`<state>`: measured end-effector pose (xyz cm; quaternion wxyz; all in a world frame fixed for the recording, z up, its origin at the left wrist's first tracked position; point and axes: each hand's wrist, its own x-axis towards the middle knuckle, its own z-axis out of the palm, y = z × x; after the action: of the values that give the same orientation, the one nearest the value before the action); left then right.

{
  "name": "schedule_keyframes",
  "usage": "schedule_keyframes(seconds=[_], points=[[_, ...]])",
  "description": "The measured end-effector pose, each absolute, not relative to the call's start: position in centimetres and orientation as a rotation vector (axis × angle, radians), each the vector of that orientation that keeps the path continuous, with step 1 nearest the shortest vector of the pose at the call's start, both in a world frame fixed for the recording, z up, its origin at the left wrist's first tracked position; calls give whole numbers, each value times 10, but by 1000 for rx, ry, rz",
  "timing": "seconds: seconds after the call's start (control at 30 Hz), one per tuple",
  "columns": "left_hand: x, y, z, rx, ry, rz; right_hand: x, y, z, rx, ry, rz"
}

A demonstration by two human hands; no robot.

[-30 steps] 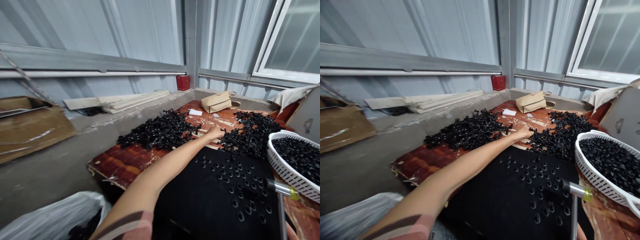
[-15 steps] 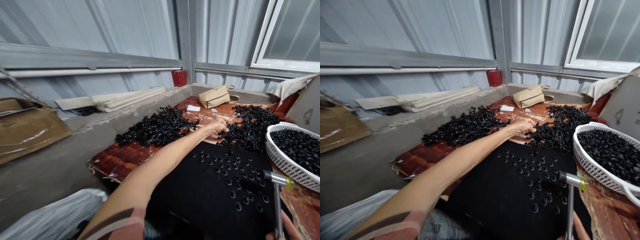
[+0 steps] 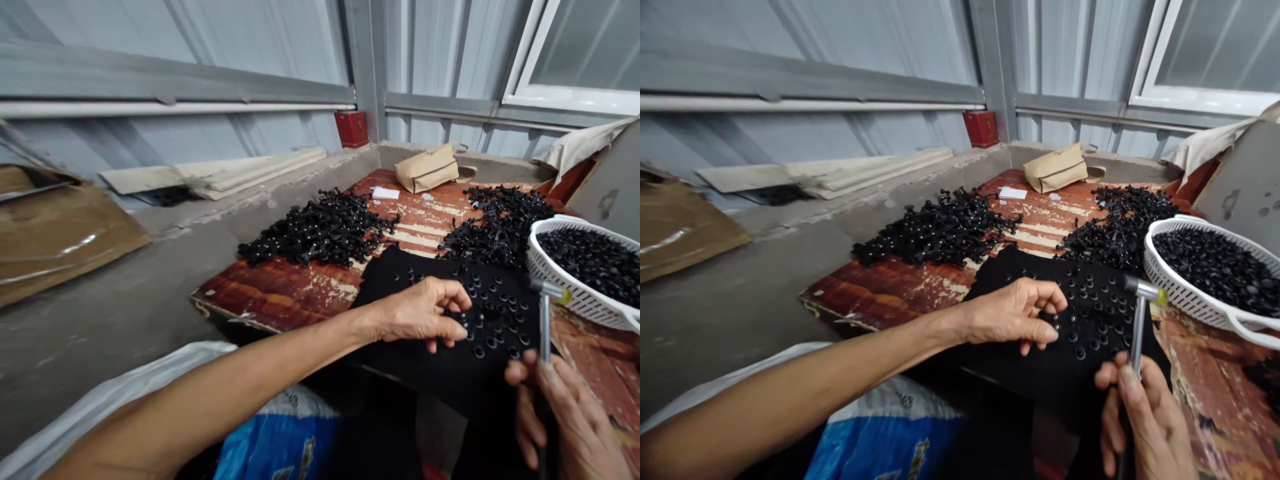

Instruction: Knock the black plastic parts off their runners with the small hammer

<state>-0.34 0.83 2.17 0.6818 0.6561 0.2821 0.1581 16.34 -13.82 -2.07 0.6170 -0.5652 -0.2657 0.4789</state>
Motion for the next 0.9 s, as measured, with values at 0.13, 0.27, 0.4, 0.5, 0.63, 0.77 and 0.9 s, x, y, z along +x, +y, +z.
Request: schedule_keyframes(seconds=[0.13,0.27,0.4,0.5,0.63,0.77,0.9], points=[[-16,-23,14,1540,657,219,146,-132,-7,-1307,-665,1126],[-29,-31,11,1433,699,251,129,-137,-10,-1284,-653,1150],[-40,-34,6,1237,737,348,114,-142,-15,-1277,-681,1159],[-46,-35,6,1210,773,346,107,-142,-18,-1297,-705,1147],[-50,-35,11,1288,881,288,98,-142,-18,-1351,-725,1113],[-51,-36,13,1353,1012,307,88,-142,-23,-1352,-765,1157],[-58,-31,14,1391,1039,429,86,-142,-31,-1338,-841,1243]])
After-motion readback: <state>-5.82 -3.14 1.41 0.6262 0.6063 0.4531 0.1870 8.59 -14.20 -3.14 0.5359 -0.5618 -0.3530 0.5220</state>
